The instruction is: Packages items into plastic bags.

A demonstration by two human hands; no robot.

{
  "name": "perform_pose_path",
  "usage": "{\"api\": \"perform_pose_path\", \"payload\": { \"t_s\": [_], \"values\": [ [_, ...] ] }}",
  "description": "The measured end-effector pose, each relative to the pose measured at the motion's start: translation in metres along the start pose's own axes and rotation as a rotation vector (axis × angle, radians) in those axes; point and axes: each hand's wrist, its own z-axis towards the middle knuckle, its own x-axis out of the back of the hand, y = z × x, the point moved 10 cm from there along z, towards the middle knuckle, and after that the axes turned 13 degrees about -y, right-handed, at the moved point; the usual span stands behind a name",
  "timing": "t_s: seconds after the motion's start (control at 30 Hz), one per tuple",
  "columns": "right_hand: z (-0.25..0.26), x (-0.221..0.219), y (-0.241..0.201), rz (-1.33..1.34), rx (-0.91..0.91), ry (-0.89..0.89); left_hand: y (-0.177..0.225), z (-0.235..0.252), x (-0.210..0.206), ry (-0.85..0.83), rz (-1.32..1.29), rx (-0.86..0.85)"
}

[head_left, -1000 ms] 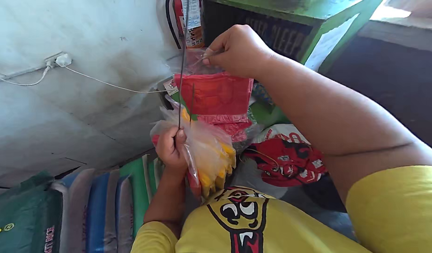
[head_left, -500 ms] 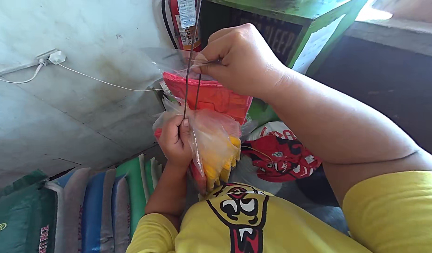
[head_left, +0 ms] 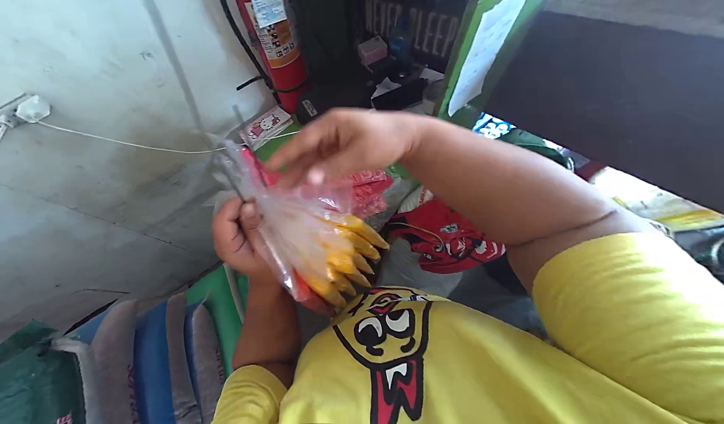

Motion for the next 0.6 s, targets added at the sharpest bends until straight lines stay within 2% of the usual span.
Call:
{"api": "perform_pose_path", "payload": {
  "t_s": [0.03, 0.1, 0.17, 0.2, 0.27, 0.33, 0.43, 0.53, 0.6],
  "values": [
    [-0.012, 0.020, 0.014, 0.166, -0.025, 0.057, -0.002, -0.002, 0.005, -0.005, -0.004, -0.015],
    [-0.045, 0.072, 0.067, 0.251, -0.205, 0.316, -0.005, -0.006, 0.015, -0.005, 0.015, -0.026],
    [-0.096, 0.109, 0.141, 0.087, -0.595, 0.583, -0.004, -0.009, 0.019, -0.004, 0.037, -0.019],
    [-0.123, 0.113, 0.180, -0.027, -0.819, 0.623, -0.004, -0.010, 0.020, -0.012, 0.039, -0.013],
    [-0.171, 0.099, 0.253, -0.134, -1.172, 0.570, -0.005, -0.012, 0.023, -0.023, 0.048, -0.008],
    [-0.201, 0.071, 0.304, -0.094, -1.332, 0.530, -0.006, -0.014, 0.028, -0.030, 0.068, -0.002],
    [-0.210, 0.042, 0.330, -0.002, -1.458, 0.543, -0.007, -0.018, 0.038, -0.027, 0.121, 0.011],
    [-0.202, 0.038, 0.319, 0.008, -1.546, 0.596, -0.006, -0.021, 0.047, -0.028, 0.162, 0.018],
    [-0.197, 0.042, 0.311, 0.028, -1.535, 0.697, -0.004, -0.023, 0.051, -0.033, 0.191, 0.030]
  ]
}}
